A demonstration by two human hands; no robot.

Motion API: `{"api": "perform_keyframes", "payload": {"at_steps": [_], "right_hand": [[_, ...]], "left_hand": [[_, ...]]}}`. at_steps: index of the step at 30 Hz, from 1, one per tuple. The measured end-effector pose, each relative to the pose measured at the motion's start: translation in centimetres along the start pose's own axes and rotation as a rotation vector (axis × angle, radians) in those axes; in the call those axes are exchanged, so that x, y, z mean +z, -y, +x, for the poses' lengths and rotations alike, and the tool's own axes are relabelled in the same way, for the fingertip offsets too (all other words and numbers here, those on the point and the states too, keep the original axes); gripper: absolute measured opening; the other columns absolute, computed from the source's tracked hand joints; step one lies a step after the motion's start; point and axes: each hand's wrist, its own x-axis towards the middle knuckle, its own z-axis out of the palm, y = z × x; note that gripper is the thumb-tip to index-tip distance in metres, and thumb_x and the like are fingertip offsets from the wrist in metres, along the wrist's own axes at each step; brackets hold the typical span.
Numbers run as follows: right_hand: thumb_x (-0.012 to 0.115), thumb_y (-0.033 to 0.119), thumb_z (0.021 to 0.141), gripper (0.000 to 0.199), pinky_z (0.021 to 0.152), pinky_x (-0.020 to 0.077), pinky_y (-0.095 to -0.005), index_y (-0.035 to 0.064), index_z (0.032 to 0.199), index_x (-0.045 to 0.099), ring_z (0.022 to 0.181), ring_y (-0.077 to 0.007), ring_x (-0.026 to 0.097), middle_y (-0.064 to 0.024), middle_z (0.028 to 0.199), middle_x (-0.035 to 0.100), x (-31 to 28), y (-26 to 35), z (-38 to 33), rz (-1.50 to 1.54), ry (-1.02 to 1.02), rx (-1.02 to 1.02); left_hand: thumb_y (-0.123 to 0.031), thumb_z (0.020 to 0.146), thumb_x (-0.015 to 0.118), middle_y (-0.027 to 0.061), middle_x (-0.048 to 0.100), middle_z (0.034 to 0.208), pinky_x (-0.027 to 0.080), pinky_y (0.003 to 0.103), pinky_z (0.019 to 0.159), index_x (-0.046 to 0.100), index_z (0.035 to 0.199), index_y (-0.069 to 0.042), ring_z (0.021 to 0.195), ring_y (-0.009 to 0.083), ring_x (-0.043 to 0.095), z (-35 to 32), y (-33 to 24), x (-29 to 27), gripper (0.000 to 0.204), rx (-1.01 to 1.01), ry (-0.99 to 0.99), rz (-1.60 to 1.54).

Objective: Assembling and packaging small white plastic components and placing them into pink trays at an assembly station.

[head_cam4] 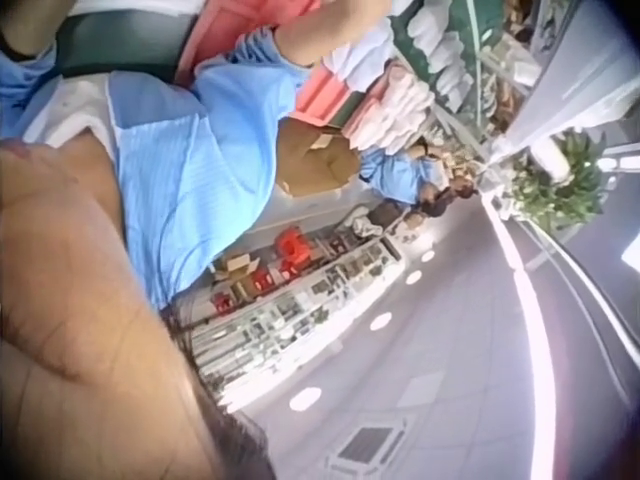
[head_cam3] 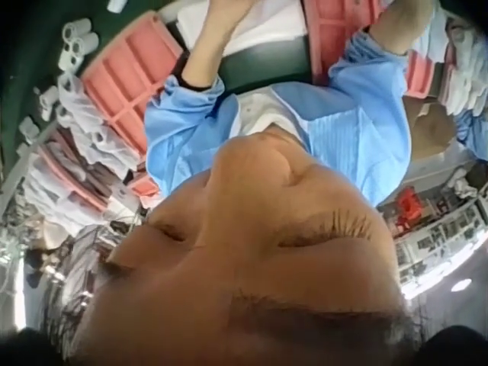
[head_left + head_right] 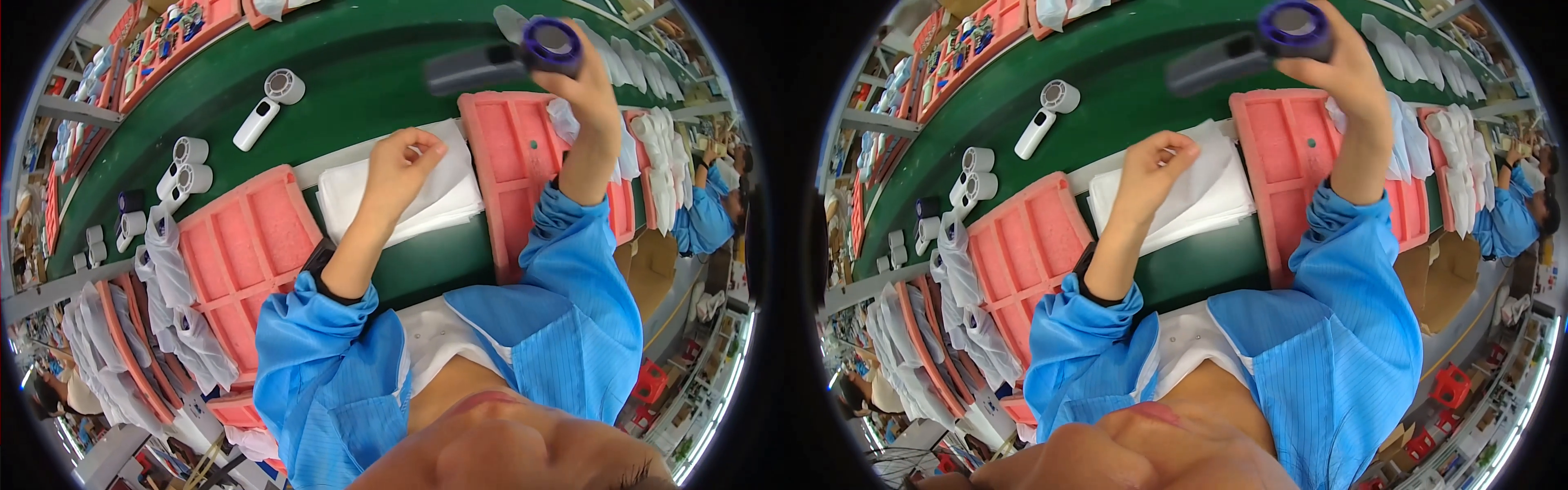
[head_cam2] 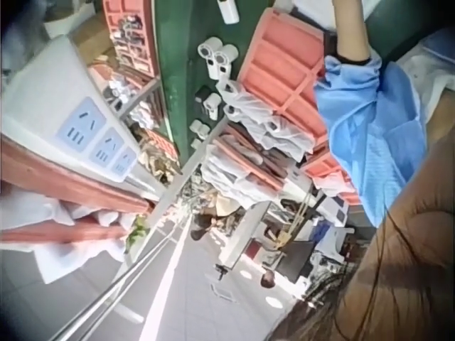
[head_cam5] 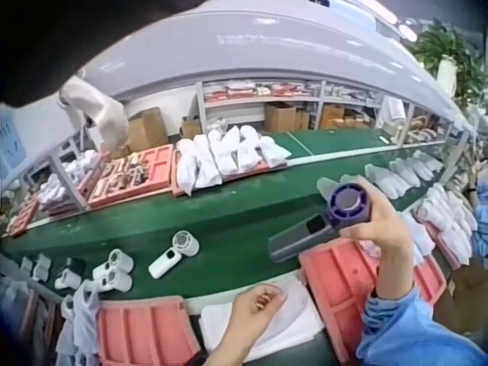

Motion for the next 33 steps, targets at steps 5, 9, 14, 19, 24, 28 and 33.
{"api": "perform_keyframes", "payload": {"at_steps": [5, 9, 14, 19, 24, 28, 33], "right_hand": [[0.069, 0.007, 0.061, 0.053, 0.08, 0.0437, -0.0236, 0.0018, 0.111, 0.052, 0.088, -0.0117, 0.054, -0.0031, 0.097, 0.056, -0.7, -0.7, -3.2, 0.025, 0.146, 0.104], [0.078, 0.007, 0.058, 0.058, 0.083, 0.0463, -0.0292, 0.0033, 0.111, 0.054, 0.095, -0.017, 0.057, -0.0072, 0.104, 0.057, 6.4, -0.6, -2.6, 0.117, 0.279, -0.058], [0.079, 0.002, 0.059, 0.067, 0.083, 0.0476, -0.0329, 0.0041, 0.121, 0.055, 0.098, -0.0266, 0.057, -0.013, 0.109, 0.054, 11.1, -0.4, -2.7, -0.098, 0.188, -0.404], [0.076, -0.004, 0.059, 0.074, 0.079, 0.0488, -0.0336, 0.0051, 0.128, 0.053, 0.096, -0.0295, 0.056, -0.0141, 0.11, 0.052, 12.2, 0.3, -3.5, -0.184, 0.143, -0.42], [0.081, 0.004, 0.054, 0.076, 0.071, 0.0503, -0.036, 0.0069, 0.125, 0.055, 0.093, -0.0278, 0.057, -0.0103, 0.106, 0.054, 12.5, -0.2, -3.3, -0.221, 0.025, -0.451], [0.082, 0.007, 0.054, 0.077, 0.07, 0.0498, -0.0366, 0.0037, 0.125, 0.051, 0.092, -0.0292, 0.056, -0.0125, 0.11, 0.051, 12.0, -1.0, -2.8, -0.316, -0.106, -0.505], [0.083, 0.01, 0.056, 0.079, 0.074, 0.0503, -0.0354, 0.0022, 0.126, 0.046, 0.094, -0.0309, 0.056, -0.0162, 0.115, 0.049, 12.3, -1.9, -3.3, -0.244, -0.306, -0.328]], "left_hand": [[-0.014, 0.084, 0.067, -0.0012, 0.06, 0.075, 0.042, 0.023, 0.059, 0.063, 0.085, -0.002, 0.064, 0.0068, 0.051, -1.2, -3.1, -1.9, 0.013, -0.027, -0.094, -0.125], [-0.013, 0.089, 0.063, -0.0006, 0.059, 0.079, 0.043, 0.022, 0.062, 0.06, 0.092, -0.002, 0.069, 0.007, 0.052, -2.2, -4.1, -2.0, 0.011, 0.097, -0.229, -0.332], [-0.009, 0.092, 0.059, -0.0003, 0.058, 0.085, 0.043, 0.019, 0.07, 0.055, 0.097, -0.003, 0.075, 0.0073, 0.054, -2.1, -5.0, -2.1, 0.009, 0.234, -0.336, -0.742], [-0.001, 0.087, 0.061, 0.0021, 0.059, 0.083, 0.046, 0.022, 0.067, 0.059, 0.098, -0.002, 0.072, 0.0109, 0.056, -2.6, -4.7, -0.7, 0.011, 0.488, -0.5, -0.197], [0.008, 0.076, 0.065, 0.0084, 0.06, 0.089, 0.048, 0.026, 0.06, 0.065, 0.103, -0.002, 0.068, 0.0175, 0.058, -2.5, -4.1, -0.1, 0.029, 0.948, -0.556, 0.631], [0.008, 0.07, 0.068, 0.0111, 0.059, 0.099, 0.048, 0.028, 0.058, 0.065, 0.107, -0.002, 0.07, 0.0203, 0.059, -2.6, -3.7, 0.2, 0.038, 0.953, -0.511, 0.635], [0.006, 0.068, 0.07, 0.0139, 0.049, 0.119, 0.051, 0.031, 0.068, 0.061, 0.113, -0.003, 0.086, 0.0233, 0.06, -2.1, -6.3, 0.1, 0.047, 0.608, -0.394, 0.446]]}}
